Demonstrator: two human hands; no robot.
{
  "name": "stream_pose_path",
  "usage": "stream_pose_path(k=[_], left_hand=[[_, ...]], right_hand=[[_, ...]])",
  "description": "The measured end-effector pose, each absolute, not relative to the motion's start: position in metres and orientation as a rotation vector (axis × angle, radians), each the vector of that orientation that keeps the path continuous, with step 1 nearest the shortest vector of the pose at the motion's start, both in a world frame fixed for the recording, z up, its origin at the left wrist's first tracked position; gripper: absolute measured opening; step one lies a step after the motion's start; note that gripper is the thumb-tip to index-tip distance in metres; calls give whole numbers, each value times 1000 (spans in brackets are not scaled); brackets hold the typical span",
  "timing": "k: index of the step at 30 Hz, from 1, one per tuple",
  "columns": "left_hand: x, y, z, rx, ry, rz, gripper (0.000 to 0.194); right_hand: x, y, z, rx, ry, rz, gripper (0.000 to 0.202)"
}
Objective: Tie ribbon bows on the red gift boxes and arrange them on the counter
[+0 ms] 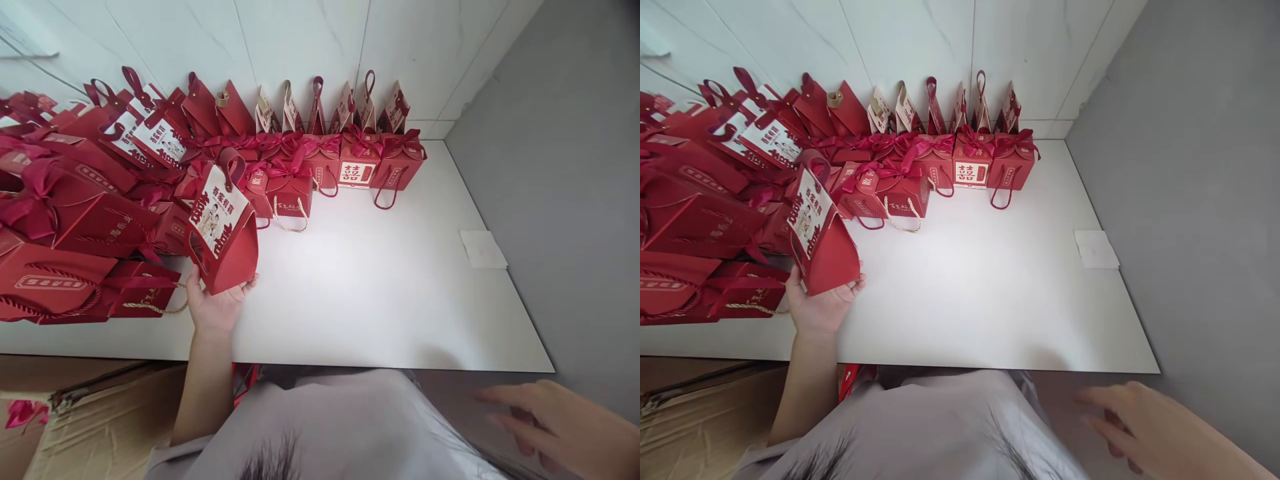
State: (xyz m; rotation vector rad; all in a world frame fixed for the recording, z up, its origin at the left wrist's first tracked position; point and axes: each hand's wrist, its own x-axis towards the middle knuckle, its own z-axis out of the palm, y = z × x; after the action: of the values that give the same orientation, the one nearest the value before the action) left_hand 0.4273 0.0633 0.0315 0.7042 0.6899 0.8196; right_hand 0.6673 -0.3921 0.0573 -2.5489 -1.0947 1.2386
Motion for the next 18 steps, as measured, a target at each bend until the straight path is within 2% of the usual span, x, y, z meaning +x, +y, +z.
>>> stream_pose_path(k=[2,7,9,11,14,16,18], left_hand=[[426,63,33,692,693,831,48],[421,63,33,665,704,835,45],[418,63,31,658,717,817,48],[414,64,29,637,714,790,51],[407,61,32,613,666,804,55],[399,57,39,628,644,853,55],[389,51,50,675,654,903,53]], right_hand=[[664,-378,58,-2539,-1105,1232,37],[649,-292,42,-2218,-1555,651,64],[648,-268,37,-2095,-1726,716,70],[651,-254,40,-1928,-1860,934,67],[661,-241,54,-1725,-1802,1312,49],[665,-232,61,-1731,-1680,1368,39],[666,-220,61,-1780,-1667,1253,36]])
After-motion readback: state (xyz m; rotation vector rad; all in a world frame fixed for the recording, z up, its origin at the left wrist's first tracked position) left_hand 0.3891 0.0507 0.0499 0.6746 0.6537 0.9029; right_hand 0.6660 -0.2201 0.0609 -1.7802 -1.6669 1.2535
